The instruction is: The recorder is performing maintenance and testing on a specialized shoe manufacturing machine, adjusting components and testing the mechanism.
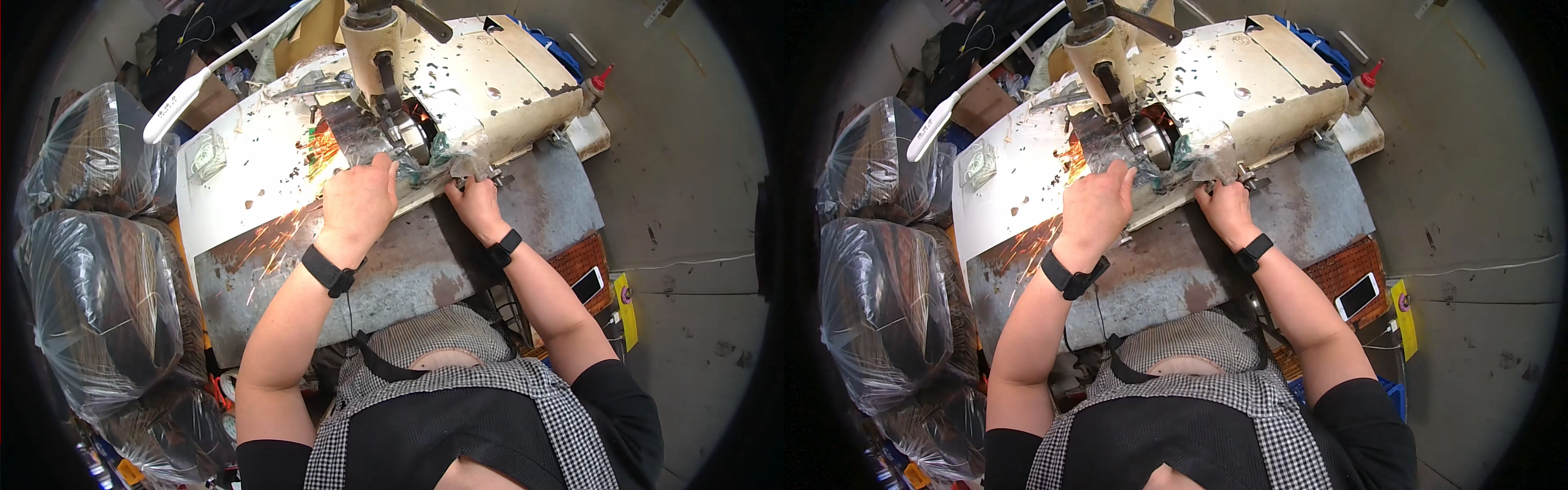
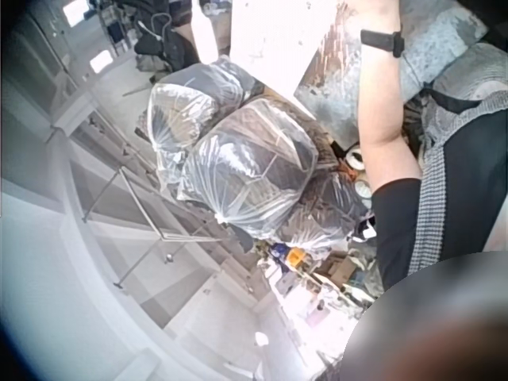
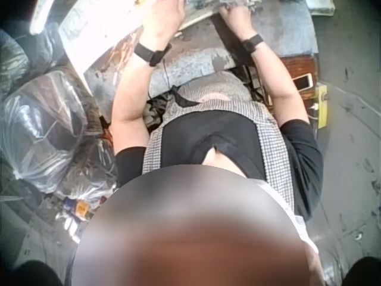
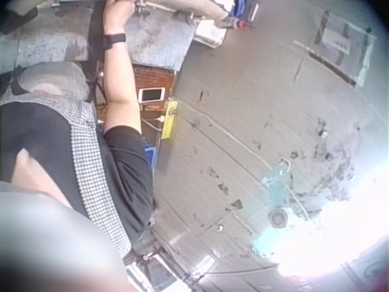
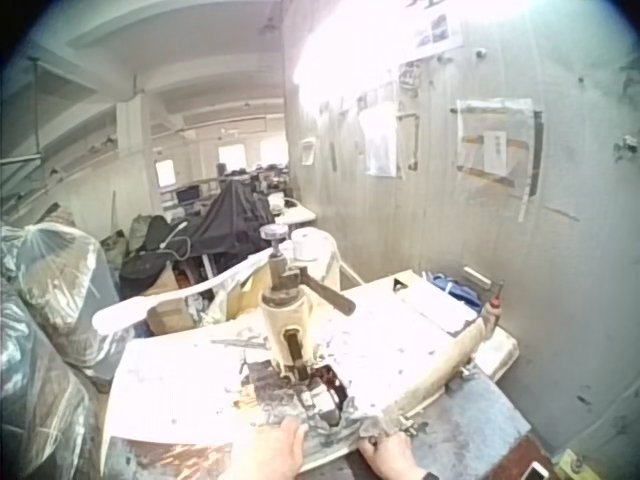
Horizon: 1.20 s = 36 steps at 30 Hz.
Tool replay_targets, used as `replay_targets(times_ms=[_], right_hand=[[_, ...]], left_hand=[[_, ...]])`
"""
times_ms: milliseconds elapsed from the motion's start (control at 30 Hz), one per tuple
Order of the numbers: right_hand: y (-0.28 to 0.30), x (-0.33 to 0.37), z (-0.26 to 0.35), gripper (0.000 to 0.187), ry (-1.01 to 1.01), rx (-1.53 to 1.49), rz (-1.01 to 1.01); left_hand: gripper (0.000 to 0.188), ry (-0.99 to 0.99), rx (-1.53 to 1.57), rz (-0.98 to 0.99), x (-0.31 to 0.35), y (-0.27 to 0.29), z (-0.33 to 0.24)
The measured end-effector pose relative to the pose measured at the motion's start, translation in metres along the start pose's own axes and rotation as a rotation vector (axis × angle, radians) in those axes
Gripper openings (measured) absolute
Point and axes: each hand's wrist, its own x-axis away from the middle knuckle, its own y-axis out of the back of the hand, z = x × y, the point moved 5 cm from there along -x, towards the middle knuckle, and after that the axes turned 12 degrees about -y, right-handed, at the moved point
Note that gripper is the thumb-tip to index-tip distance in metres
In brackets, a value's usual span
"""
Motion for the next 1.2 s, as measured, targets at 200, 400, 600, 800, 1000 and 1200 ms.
replay_targets(times_ms=[200, 400, 600, 800, 1000, 1200], right_hand=[[0.0033, 0.0011, 0.0021, 0.027, -0.013, -0.007, 0.016], [0.0026, 0.0, 0.0015, 0.028, 0.019, 0.001, -0.015], [0.0, -0.0009, 0.0, 0.029, 0.017, 0.03, 0.007], [-0.0002, -0.0006, -0.0013, 0.028, 0.017, 0.013, 0.0], [0.0046, 0.0008, 0.0038, 0.027, 0.003, -0.013, 0.018], [0.0022, -0.0004, 0.0005, 0.028, 0.019, 0.028, 0.011]], left_hand=[[0.023, 0.013, 0.009, 0.022, 0.0005, 0.0001, -0.0003], [0.023, 0.021, 0.021, 0.024, 0.0001, -0.0009, 0.0005], [0.023, 0.017, 0.025, 0.015, 0.0007, -0.0008, 0.0003], [0.022, 0.013, 0.016, 0.019, 0.0, 0.0006, -0.0012], [0.023, 0.017, 0.005, 0.018, 0.0004, -0.0006, -0.0008], [0.023, 0.019, 0.001, 0.023, 0.0002, -0.0008, -0.001]])
